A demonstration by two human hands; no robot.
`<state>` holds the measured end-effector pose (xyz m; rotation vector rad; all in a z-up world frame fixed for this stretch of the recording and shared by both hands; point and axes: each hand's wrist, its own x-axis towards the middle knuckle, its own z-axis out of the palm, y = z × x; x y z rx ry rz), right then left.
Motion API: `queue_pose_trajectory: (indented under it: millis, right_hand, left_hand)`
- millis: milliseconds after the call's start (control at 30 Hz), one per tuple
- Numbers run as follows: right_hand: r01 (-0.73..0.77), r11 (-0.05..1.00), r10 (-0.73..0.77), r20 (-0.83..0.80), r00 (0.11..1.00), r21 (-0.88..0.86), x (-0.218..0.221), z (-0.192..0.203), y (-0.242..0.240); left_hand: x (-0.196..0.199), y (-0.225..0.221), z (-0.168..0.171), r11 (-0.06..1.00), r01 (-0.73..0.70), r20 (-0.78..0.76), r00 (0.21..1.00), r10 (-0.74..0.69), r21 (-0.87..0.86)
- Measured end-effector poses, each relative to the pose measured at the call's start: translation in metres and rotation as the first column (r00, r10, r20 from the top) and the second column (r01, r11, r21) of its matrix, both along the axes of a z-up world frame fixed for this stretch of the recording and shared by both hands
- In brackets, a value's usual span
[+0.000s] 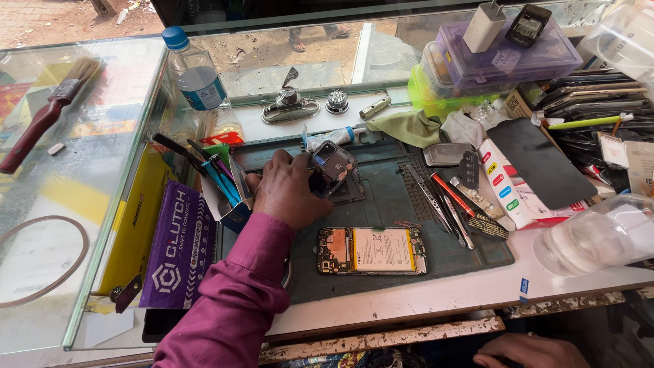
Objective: The person disassembles a mobile phone by hand, removing the back cover and disconnecting internal components before applying tape to the internal frame.
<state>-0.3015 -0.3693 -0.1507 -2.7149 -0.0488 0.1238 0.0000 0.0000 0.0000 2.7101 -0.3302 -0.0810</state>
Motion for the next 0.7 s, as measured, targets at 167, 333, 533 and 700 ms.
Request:
queue_pose_trajectory:
  millis: [167,333,533,700]
  right_hand:
    - [-0.066,0.996,0.064,0.035,0.997,0.057,-0.002,-0.008,-0.001]
    - [-0.112,0.987,0.108,0.032,0.994,0.118,0.001,-0.004,0.002]
    - [-0.121,0.931,0.043,0.226,0.973,0.344,0.017,0.046,0.033]
    - [0.325,0.483,-0.330,-0.175,0.928,0.813,0.069,0.119,0.092]
  left_hand:
    - [0.001,0.002,-0.001,0.991,0.029,0.136,0.991,-0.011,-0.132]
    - [-0.009,-0.005,0.018,0.983,0.074,0.218,0.975,-0.037,-0.166]
    - [-0.055,-0.017,0.057,0.976,0.122,0.183,0.979,-0.089,-0.182]
    - [-0.103,-0.025,0.067,0.918,0.222,0.192,0.967,-0.165,-0.329]
